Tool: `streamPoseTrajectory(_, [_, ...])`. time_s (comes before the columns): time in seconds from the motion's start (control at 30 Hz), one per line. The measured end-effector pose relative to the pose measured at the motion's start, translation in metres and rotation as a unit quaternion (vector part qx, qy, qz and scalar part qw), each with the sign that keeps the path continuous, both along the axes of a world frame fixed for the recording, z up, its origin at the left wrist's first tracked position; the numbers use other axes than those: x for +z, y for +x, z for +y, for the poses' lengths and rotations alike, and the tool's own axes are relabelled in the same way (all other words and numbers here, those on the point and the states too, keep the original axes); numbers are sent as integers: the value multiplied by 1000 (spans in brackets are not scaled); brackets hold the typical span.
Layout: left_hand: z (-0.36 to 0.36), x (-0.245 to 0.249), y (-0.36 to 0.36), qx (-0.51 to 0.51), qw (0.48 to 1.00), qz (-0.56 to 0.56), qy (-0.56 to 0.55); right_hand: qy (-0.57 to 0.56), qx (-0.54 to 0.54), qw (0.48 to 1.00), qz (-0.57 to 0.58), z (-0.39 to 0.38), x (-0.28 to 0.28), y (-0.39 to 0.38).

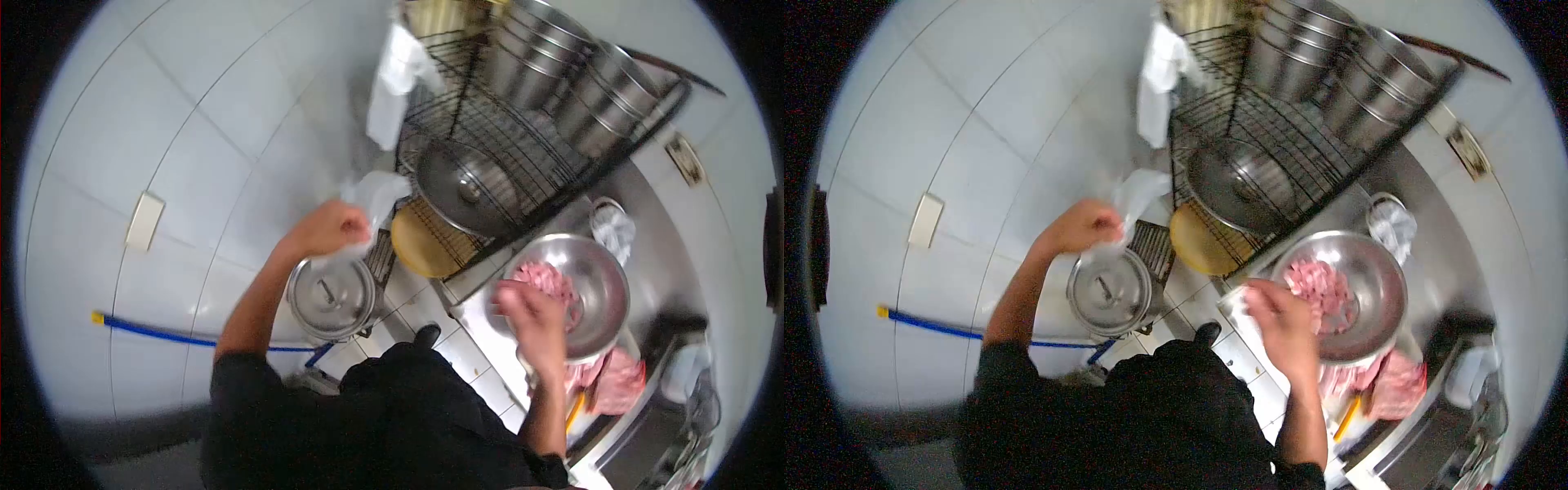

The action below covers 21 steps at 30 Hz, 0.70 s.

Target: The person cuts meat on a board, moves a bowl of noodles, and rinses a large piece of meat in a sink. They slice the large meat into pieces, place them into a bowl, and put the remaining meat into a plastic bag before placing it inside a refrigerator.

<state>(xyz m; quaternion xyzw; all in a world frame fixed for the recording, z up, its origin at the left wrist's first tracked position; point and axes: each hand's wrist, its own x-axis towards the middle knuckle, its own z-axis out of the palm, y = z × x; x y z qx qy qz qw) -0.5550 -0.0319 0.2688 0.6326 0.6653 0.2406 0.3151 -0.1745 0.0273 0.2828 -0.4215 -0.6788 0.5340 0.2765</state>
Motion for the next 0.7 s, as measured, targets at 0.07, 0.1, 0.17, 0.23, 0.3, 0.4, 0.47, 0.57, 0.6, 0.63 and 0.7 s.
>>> streamPoseTrajectory(0.07, [-41, 42, 66, -22, 999, -36, -13, -77, 75, 994, -6, -16, -5, -24])
streamPoseTrajectory(0.1, [-56, 44, 100, -116, 987, -56, 99, -79, 106, 991, 39, -24, 1, -33])
streamPoseTrajectory(0.17, [-76, 32, 176, -146, 969, -57, 190, -110, 154, 981, 48, -29, -14, -33])
streamPoseTrajectory(0.23, [-88, 12, 240, -141, 986, -72, 55, -25, 125, 992, 3, -40, -23, -9])
streamPoseTrajectory(0.3, [-88, -6, 285, -184, 981, -28, 62, 75, 80, 994, 9, -47, -43, 29])
streamPoseTrajectory(0.4, [-96, 14, 349, -249, 960, -84, 96, 22, -20, 997, 75, -63, -48, 124])
streamPoseTrajectory(0.47, [-102, 26, 378, -308, 933, -126, 139, 14, -117, 989, 93, -82, -39, 191])
streamPoseTrajectory(0.57, [-110, 32, 405, -286, 937, -202, 22, -5, -208, 974, 89, -114, -16, 287])
streamPoseTrajectory(0.6, [-105, 26, 416, -263, 939, -191, 111, -8, -222, 969, 109, -130, -12, 313])
streamPoseTrajectory(0.63, [-97, 19, 431, -192, 941, -187, 209, -8, -233, 964, 128, -141, -6, 336])
streamPoseTrajectory(0.7, [-79, 26, 459, -130, 933, -135, 306, -34, -234, 955, 179, -166, -1, 374])
